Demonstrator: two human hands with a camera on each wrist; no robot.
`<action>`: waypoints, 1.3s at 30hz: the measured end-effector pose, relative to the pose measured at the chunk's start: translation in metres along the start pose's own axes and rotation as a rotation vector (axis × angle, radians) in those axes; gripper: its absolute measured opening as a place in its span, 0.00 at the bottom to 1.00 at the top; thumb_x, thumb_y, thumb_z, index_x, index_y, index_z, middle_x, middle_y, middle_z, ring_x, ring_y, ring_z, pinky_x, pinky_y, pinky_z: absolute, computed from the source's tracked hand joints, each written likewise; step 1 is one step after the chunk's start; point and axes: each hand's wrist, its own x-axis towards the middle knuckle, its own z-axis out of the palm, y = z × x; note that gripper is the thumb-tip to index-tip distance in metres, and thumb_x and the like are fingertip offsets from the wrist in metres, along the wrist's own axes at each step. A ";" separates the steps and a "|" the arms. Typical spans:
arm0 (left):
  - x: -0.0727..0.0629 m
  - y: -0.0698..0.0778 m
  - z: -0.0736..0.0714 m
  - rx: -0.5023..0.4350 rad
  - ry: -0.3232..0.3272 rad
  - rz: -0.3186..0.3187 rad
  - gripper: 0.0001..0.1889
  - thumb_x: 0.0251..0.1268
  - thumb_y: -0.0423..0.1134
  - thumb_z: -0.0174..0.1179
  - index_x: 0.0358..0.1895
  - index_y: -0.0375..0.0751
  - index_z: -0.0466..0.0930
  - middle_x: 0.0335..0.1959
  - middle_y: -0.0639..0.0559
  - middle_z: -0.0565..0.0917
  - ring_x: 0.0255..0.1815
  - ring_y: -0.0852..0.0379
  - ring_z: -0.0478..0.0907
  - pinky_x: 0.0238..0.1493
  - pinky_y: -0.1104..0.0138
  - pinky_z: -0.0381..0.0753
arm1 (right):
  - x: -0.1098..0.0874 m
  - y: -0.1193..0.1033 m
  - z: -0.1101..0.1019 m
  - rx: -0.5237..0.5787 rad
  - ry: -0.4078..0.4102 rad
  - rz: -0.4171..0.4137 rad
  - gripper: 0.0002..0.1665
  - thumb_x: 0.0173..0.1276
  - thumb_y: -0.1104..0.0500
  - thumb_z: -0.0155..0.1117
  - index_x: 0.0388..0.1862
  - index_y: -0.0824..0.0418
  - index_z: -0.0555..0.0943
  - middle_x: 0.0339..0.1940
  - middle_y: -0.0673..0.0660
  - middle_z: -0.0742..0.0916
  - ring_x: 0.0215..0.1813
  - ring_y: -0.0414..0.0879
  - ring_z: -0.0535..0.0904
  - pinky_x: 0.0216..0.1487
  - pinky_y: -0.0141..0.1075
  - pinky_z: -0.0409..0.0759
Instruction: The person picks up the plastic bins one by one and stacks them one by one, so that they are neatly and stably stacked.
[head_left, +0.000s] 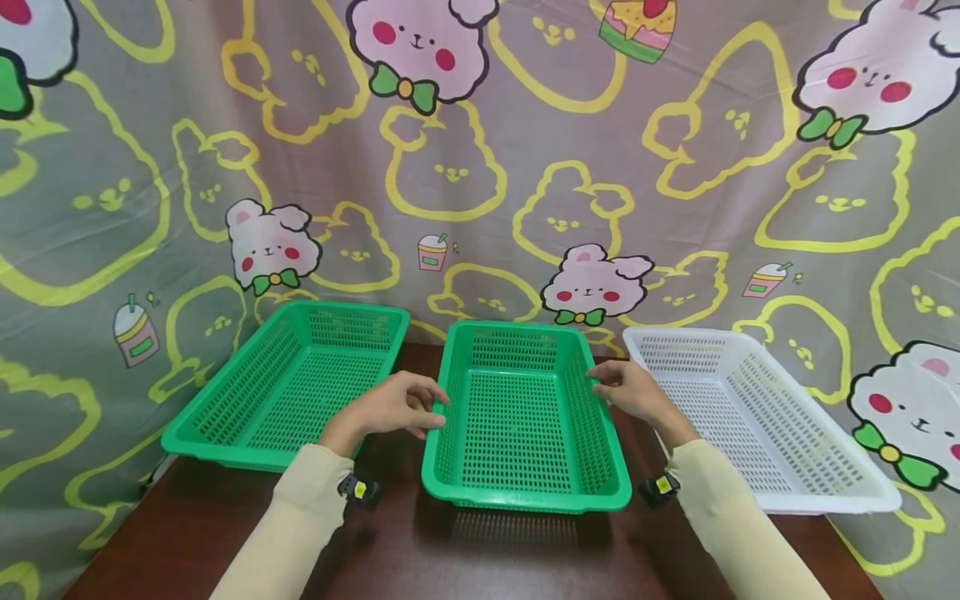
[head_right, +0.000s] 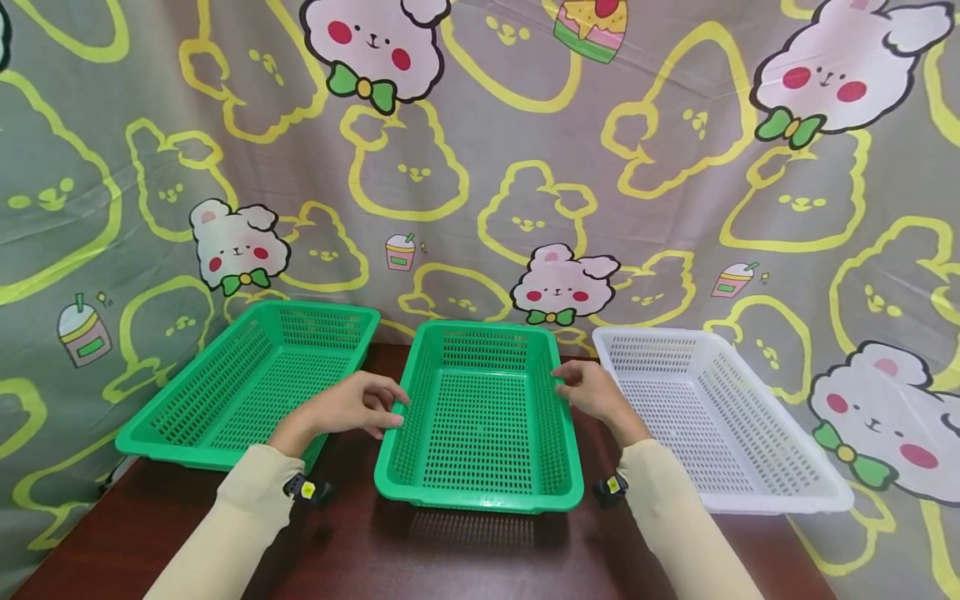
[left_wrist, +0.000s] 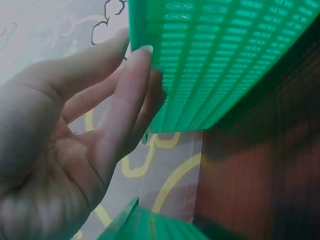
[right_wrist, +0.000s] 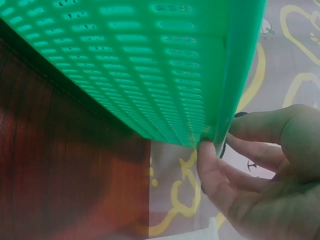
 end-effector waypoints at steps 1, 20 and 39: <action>-0.001 0.000 -0.002 0.002 0.003 -0.002 0.21 0.68 0.38 0.70 0.60 0.33 0.81 0.46 0.38 0.84 0.36 0.50 0.88 0.41 0.55 0.92 | 0.000 0.000 -0.001 -0.004 -0.002 -0.003 0.20 0.76 0.63 0.62 0.63 0.69 0.80 0.59 0.71 0.83 0.42 0.47 0.86 0.41 0.38 0.88; -0.053 -0.002 -0.074 0.347 0.227 0.042 0.20 0.67 0.46 0.71 0.59 0.43 0.85 0.56 0.44 0.87 0.56 0.44 0.83 0.49 0.58 0.89 | -0.005 -0.079 0.007 -0.046 0.076 -0.201 0.16 0.76 0.62 0.63 0.60 0.63 0.83 0.60 0.66 0.86 0.55 0.61 0.86 0.43 0.43 0.88; -0.115 -0.025 -0.142 0.490 0.349 -0.058 0.23 0.71 0.46 0.68 0.64 0.39 0.81 0.58 0.37 0.85 0.59 0.36 0.81 0.51 0.50 0.87 | 0.014 -0.154 0.062 0.214 -0.129 -0.225 0.28 0.76 0.61 0.64 0.73 0.56 0.72 0.64 0.65 0.82 0.57 0.61 0.86 0.48 0.41 0.90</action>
